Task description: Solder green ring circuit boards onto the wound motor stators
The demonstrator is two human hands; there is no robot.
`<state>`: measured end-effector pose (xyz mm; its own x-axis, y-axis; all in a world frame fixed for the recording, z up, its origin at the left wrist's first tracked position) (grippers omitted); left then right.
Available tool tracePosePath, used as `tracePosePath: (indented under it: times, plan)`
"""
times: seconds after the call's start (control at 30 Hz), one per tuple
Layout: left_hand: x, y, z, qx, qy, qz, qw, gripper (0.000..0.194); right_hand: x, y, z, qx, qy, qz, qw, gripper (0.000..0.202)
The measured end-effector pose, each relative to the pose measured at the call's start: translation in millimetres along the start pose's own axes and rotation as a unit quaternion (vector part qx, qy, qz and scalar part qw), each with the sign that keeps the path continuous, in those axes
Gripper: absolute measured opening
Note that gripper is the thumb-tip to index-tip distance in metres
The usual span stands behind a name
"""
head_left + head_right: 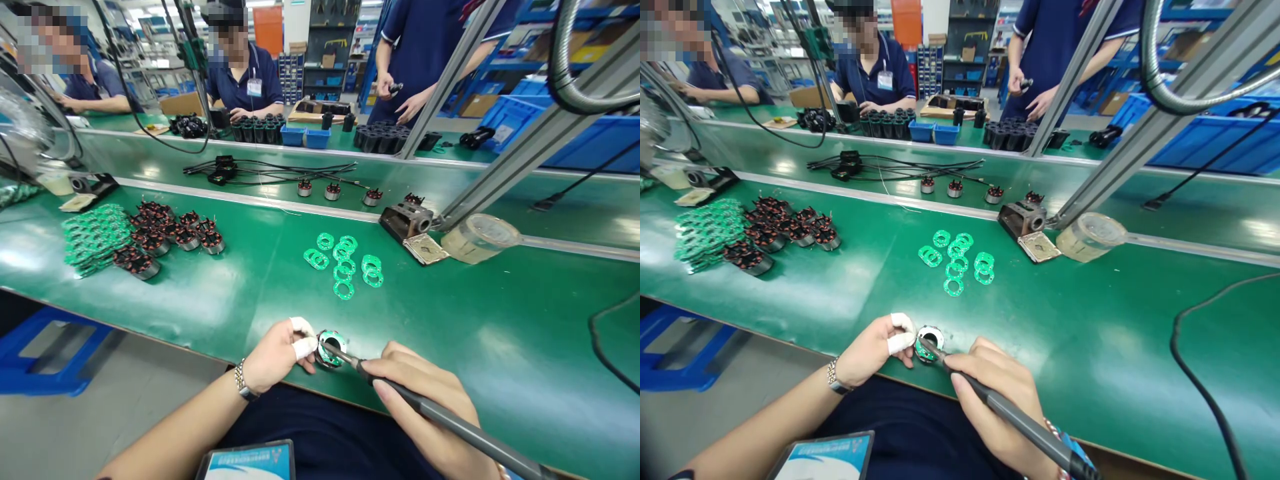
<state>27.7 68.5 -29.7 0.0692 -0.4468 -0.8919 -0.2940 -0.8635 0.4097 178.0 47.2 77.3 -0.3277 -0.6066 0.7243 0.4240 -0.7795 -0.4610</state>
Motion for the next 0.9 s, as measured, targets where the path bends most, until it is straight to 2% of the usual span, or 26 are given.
tracePosePath:
  times: [0.27, 0.43, 0.5, 0.57, 0.63, 0.7, 0.83, 0.9]
  plan:
    - [0.6, -0.8, 0.2, -0.004, -0.006, 0.003, 1.0, 0.02, 4.2, 0.1, 3.4, 0.001, 0.003, 0.014, 1.0, 0.02]
    - [-0.8, -0.8, -0.6, -0.001, 0.001, -0.002, 1.0, 0.02, -6.5, -1.6, 5.7, -0.005, 0.034, 0.01, 0.999, 0.017]
    - [-0.9, -1.0, -0.6, -0.002, 0.003, -0.001, 1.0, 0.021, -15.5, -5.5, -1.7, 0.022, 0.036, 0.003, 0.999, 0.013]
    - [-0.6, -1.6, -0.8, -0.004, 0.004, 0.0, 1.0, 0.021, -23.1, -10.3, -15.7, 0.089, 0.018, 0.005, 0.996, 0.01]
    - [-0.1, -2.2, -0.9, -0.003, 0.003, 0.0, 1.0, 0.022, -28.4, -13.4, -28.7, 0.156, -0.004, 0.012, 0.988, 0.018]
    - [0.6, -1.7, 0.0, -0.006, -0.001, -0.003, 1.0, 0.023, -32.2, -14.9, -34.7, 0.181, -0.009, 0.016, 0.983, 0.023]
    - [-1.0, 6.8, 10.4, -0.057, -0.007, -0.039, 0.998, 0.022, -36.7, -9.8, -34.6, 0.137, 0.02, 0.016, 0.99, 0.025]
    - [-1.7, 12.8, 11.1, -0.055, -0.02, -0.055, 0.997, 0.02, -37.4, -3.3, -33.9, 0.094, 0.043, 0.01, 0.995, 0.027]
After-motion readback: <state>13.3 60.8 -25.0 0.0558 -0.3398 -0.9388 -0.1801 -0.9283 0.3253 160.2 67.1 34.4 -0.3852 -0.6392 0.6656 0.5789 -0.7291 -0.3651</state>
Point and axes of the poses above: each hand's wrist, its own y-axis away from the middle knuckle, its own z-axis out of the back of the hand, x = y × z, the point moved 7 cm from there along -y, towards the middle knuckle, and after that the axes turned 1 degree about z, right-handed, at the moved point
